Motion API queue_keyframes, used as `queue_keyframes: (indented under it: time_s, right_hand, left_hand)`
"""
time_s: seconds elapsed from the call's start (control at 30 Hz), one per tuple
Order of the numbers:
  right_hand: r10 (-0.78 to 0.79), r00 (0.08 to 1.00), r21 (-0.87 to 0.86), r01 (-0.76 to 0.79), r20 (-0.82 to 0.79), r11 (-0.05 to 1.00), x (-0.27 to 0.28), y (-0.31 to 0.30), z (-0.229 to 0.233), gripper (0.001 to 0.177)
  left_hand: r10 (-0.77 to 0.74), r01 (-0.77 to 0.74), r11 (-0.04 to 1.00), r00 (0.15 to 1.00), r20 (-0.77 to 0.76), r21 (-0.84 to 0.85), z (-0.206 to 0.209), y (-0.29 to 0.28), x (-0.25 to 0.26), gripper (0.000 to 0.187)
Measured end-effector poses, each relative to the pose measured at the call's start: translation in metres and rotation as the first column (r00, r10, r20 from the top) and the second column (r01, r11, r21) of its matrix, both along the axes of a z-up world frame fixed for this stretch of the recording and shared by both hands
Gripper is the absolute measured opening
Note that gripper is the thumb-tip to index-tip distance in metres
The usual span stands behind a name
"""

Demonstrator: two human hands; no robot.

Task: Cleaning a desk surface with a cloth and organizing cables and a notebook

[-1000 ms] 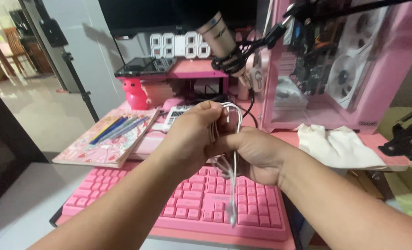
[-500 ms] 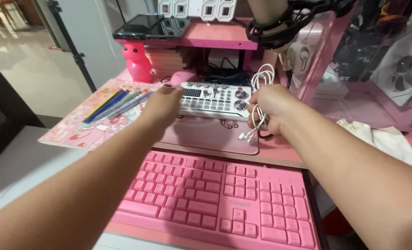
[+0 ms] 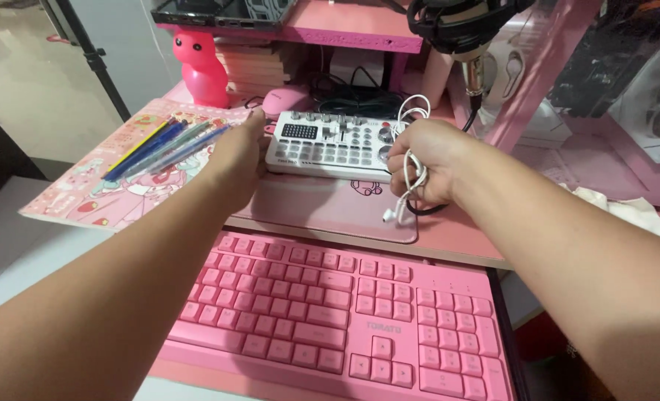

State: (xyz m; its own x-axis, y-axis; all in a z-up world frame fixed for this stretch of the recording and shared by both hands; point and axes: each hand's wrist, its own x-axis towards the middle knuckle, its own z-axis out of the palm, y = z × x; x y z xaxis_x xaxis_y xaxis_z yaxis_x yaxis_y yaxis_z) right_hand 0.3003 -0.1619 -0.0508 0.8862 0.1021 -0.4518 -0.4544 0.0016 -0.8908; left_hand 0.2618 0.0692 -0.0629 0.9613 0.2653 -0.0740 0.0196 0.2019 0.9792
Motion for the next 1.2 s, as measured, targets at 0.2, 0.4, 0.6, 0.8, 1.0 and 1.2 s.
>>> queue_keyframes:
  time_s: [0.2,0.4,0.6,0.8,1.0,1.2]
  right_hand:
    - [0.089,0.996,0.011,-0.089,-0.017,0.996,-0.018,-0.003,0.001,0.009]
    - [0.103,0.994,0.096,-0.100,-0.027,0.990,-0.054,-0.001,0.004,0.011]
    - [0.140,0.990,-0.002,-0.140,-0.033,0.990,-0.080,-0.002,0.000,0.009]
    - [0.095,0.995,-0.044,-0.094,0.014,0.995,-0.099,0.002,0.003,0.020]
    - [0.165,0.927,-0.651,0.102,0.336,0.752,-0.123,0.013,0.009,0.028]
    - [0.086,0.946,-0.427,0.058,0.311,0.902,-0.175,0.013,0.011,0.027]
  left_hand:
    - [0.052,-0.034,0.985,0.993,-0.103,0.172,0.035,-0.017,-0.057,0.077]
    - [0.089,-0.076,0.987,0.992,-0.090,0.144,0.044,-0.017,-0.084,0.076]
    - [0.062,-0.019,0.988,0.960,-0.275,0.155,0.029,-0.006,-0.082,0.068]
    - [0.153,-0.057,0.929,0.959,-0.238,0.364,0.028,-0.018,-0.092,0.096]
    - [0.068,-0.114,0.867,0.991,0.111,0.486,0.019,-0.059,-0.130,0.084]
    - [-0.201,0.115,0.945,0.943,-0.266,-0.307,0.075,-0.131,-0.211,0.057]
